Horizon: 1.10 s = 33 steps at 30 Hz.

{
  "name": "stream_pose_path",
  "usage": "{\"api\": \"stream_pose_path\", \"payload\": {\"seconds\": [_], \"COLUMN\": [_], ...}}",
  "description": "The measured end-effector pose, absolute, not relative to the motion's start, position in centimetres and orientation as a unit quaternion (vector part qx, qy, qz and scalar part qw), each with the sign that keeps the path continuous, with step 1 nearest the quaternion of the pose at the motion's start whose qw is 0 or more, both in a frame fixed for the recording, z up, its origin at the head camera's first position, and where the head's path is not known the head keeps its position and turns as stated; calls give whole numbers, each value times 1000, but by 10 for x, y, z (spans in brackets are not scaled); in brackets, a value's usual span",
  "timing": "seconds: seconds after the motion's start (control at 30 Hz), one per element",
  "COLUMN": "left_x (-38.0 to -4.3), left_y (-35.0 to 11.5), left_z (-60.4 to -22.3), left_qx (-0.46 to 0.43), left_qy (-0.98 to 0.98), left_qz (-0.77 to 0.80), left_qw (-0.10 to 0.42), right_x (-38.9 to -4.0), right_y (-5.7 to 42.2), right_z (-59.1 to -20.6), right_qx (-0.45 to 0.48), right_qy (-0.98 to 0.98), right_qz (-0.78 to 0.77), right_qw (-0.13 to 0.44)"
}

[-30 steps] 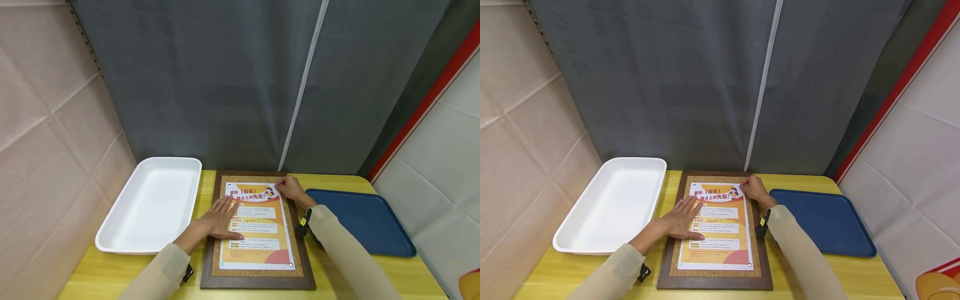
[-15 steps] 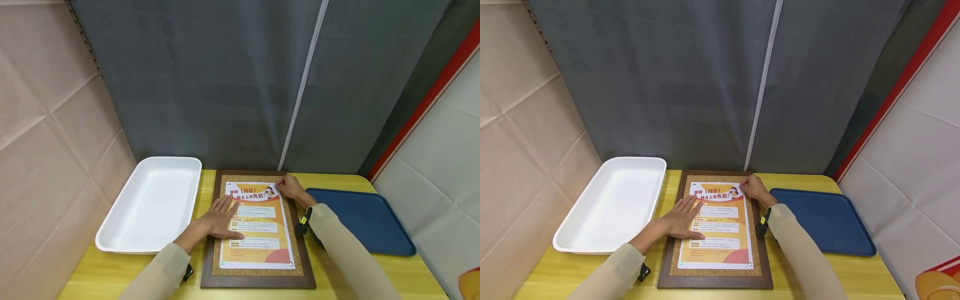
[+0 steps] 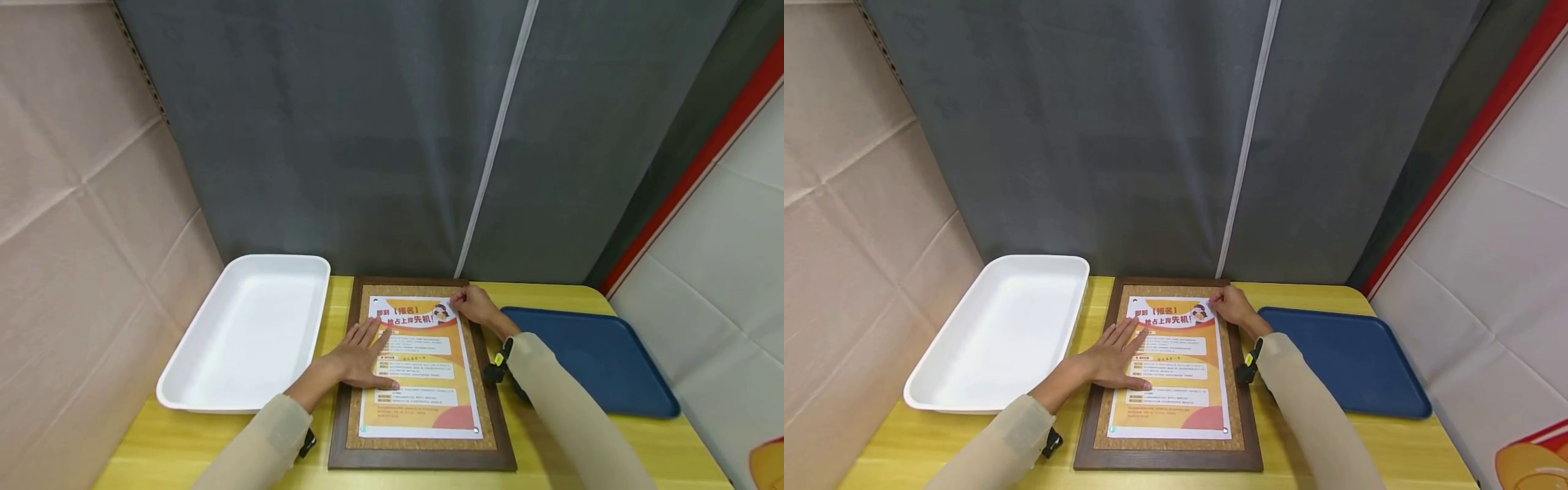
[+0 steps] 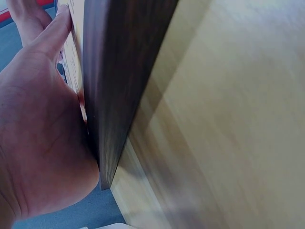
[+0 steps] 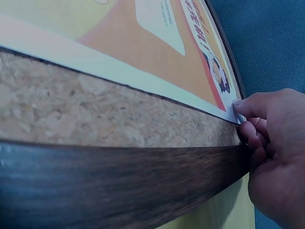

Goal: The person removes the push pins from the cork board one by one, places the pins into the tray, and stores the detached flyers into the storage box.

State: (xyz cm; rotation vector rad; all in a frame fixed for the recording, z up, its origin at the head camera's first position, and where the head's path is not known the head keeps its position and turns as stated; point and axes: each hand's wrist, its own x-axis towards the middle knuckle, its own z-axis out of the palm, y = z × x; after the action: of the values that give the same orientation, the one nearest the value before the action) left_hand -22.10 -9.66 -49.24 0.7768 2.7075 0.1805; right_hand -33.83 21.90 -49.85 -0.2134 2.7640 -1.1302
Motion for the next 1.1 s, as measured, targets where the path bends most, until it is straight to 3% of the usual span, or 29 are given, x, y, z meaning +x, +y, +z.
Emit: {"api": "stream_pose_path", "payload": {"seconds": [0.33,1.1], "left_x": [-237,-240], "left_y": [-101,-103], "left_z": [-530,-531], "left_qx": [283,277], "left_qy": [942,944], "left_qz": [91,71], "left_qw": [156,165], "right_x": [-338,-333], "right_y": [223,239], "right_z": [-502,-493], "right_qx": [-70,-100], "right_qy": [916,885], "right_qz": [-389,-444], "right_qw": [73,100]}}
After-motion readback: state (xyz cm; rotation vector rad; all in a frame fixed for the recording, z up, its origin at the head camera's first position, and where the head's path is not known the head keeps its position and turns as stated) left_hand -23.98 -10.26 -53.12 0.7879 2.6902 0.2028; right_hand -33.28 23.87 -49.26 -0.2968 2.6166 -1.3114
